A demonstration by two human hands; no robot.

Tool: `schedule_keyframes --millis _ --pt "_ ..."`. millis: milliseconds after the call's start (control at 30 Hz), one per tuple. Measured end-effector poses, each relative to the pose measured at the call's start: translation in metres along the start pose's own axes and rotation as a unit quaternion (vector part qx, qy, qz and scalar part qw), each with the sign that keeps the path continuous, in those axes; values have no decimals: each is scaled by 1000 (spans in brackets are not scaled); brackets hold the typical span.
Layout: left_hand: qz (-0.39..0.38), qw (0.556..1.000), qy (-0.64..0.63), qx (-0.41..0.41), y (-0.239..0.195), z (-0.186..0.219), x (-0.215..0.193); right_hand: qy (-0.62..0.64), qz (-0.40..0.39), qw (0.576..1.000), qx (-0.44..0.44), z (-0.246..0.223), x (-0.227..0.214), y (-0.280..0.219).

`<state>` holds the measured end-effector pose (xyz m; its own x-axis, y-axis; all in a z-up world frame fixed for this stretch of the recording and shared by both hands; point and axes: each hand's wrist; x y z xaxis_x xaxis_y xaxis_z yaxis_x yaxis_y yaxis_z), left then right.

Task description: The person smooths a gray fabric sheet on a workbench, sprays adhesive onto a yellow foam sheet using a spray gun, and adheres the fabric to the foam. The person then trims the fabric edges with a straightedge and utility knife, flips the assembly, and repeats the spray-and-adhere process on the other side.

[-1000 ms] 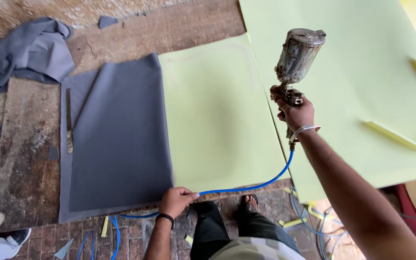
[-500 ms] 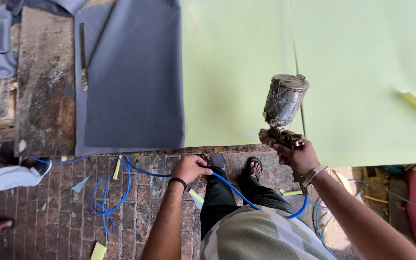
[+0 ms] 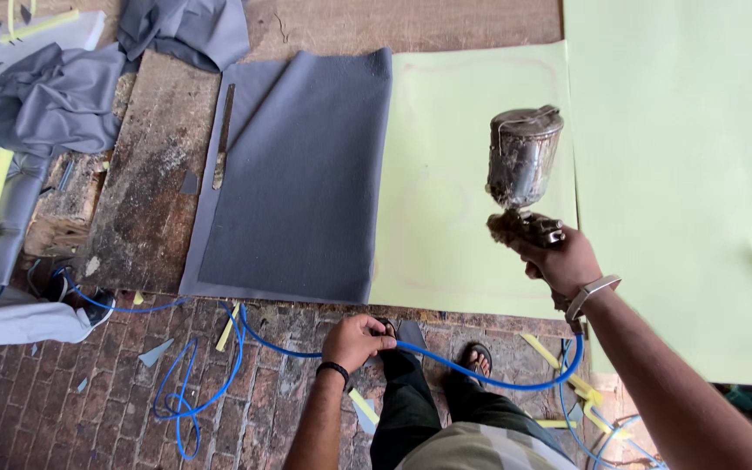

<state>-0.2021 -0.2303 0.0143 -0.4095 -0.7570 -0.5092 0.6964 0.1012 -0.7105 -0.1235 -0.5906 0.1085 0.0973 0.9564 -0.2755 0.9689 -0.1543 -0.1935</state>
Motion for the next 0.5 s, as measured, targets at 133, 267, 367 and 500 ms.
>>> schedule_keyframes --millis 133,267,367,500 --pt "67 996 62 3 9 15 -7 74 55 991 -92 -9 11 31" --pt "78 996 47 11 19 21 -22 75 125 978 -147 -26 1 71" --pt "56 998 16 35 20 26 -17 25 170 974 -151 -25 -21 66" --pt "-6 998 32 48 13 43 4 -138 107 984 -28 1 -46 15"
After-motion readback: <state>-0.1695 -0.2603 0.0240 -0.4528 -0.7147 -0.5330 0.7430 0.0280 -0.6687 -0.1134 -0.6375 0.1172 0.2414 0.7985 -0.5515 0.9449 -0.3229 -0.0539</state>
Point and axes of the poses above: each hand's wrist, its own y-axis towards the middle knuckle, its own x-axis out of the palm, z = x × y, and after that the axes turned 11 degrees about -x, right-handed
